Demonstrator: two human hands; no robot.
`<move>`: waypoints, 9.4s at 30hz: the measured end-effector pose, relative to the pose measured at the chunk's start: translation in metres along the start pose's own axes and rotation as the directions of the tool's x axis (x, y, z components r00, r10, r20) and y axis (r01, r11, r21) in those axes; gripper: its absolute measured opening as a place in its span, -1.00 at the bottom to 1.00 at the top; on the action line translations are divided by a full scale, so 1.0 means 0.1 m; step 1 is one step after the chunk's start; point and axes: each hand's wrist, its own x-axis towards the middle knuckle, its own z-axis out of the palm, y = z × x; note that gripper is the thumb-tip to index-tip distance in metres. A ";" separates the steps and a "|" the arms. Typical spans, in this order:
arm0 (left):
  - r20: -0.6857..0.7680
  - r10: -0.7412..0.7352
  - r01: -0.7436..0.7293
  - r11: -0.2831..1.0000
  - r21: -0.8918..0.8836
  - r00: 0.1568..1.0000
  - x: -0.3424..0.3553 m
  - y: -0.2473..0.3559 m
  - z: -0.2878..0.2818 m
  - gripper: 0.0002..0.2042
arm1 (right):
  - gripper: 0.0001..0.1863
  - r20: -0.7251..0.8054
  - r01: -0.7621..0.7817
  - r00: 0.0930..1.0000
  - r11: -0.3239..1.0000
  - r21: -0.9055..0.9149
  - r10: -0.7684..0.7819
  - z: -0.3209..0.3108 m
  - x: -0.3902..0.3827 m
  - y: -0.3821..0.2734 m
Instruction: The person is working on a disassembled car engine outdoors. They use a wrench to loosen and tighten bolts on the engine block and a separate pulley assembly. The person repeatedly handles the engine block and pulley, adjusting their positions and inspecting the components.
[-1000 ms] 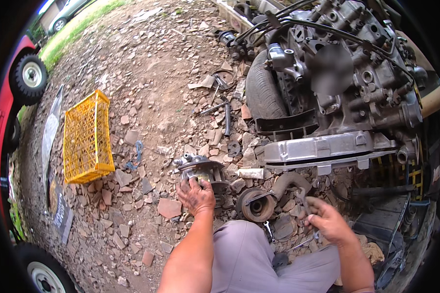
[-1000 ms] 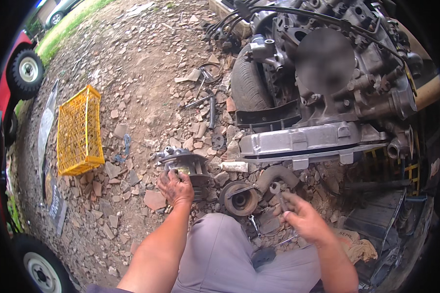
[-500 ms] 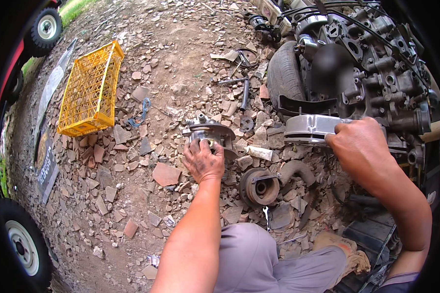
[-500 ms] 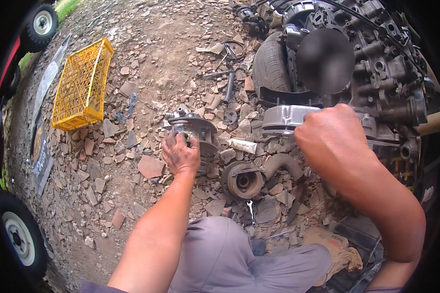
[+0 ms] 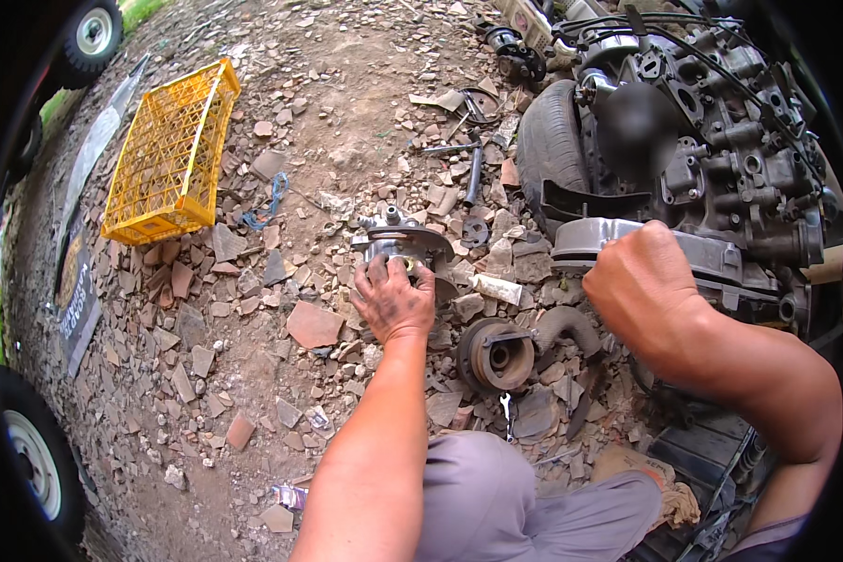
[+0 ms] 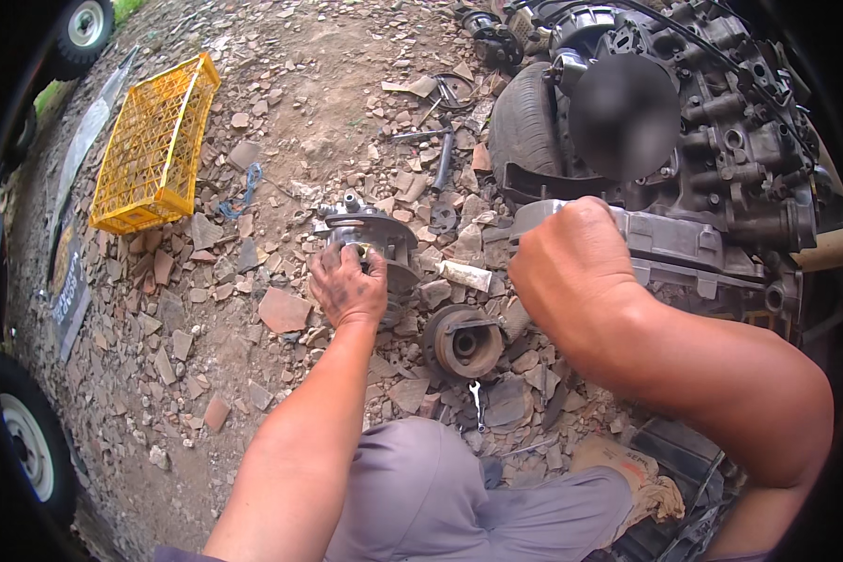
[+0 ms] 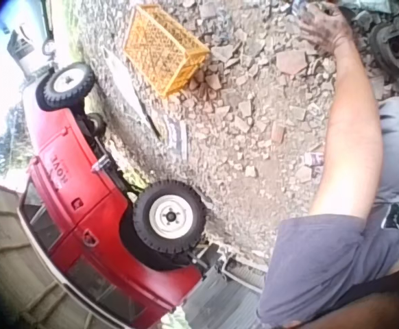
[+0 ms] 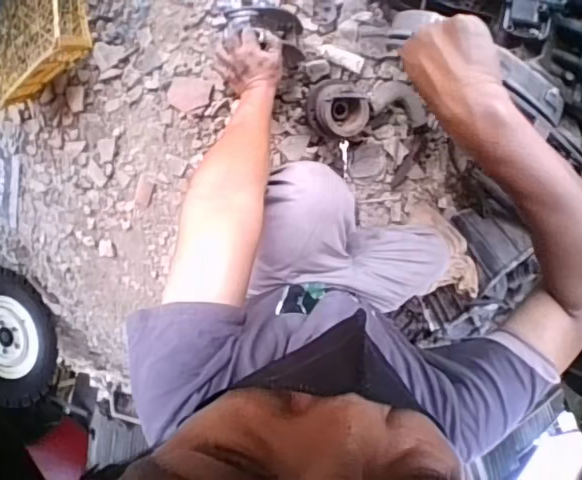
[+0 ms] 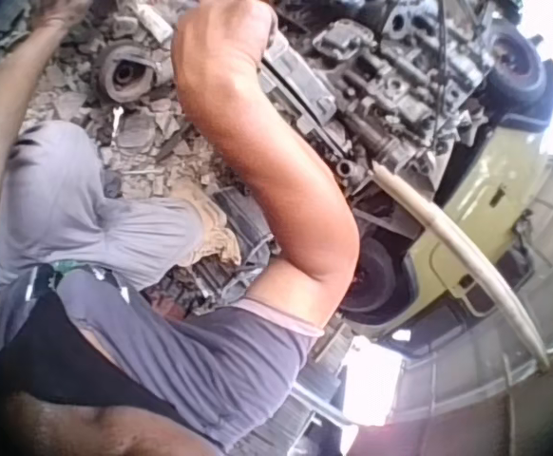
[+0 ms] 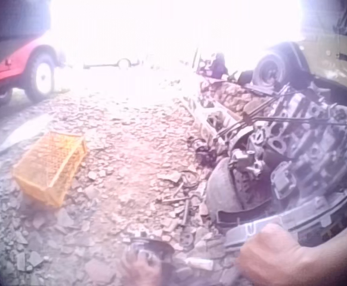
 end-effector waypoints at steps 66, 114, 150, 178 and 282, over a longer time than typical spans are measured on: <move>-0.060 0.048 -0.045 0.998 0.047 0.997 0.00 -0.01 0.08 -0.61 | -0.87 -0.330 0.025 0.927 0.851 0.524 0.176 0.56 -0.44 0.58; -0.017 0.037 -0.035 0.998 0.058 0.999 0.00 0.05 0.00 -0.59 | -0.78 0.262 0.486 0.769 -0.800 0.352 0.583 1.70 0.85 -1.79; 0.003 0.038 -0.038 0.997 0.063 0.999 -0.01 0.05 0.02 -0.58 | -0.82 0.164 0.337 0.748 -0.581 0.741 0.643 2.62 0.31 -1.14; -0.012 0.050 -0.048 0.990 0.130 0.999 -0.03 0.06 0.01 -0.56 | -0.80 0.421 0.647 0.720 -0.753 -0.120 0.551 1.19 0.92 -1.62; -0.001 0.108 -0.105 0.976 0.191 0.994 0.02 0.02 0.04 -0.47 | -0.73 0.006 0.440 0.887 -0.847 0.297 0.462 1.54 0.56 -1.49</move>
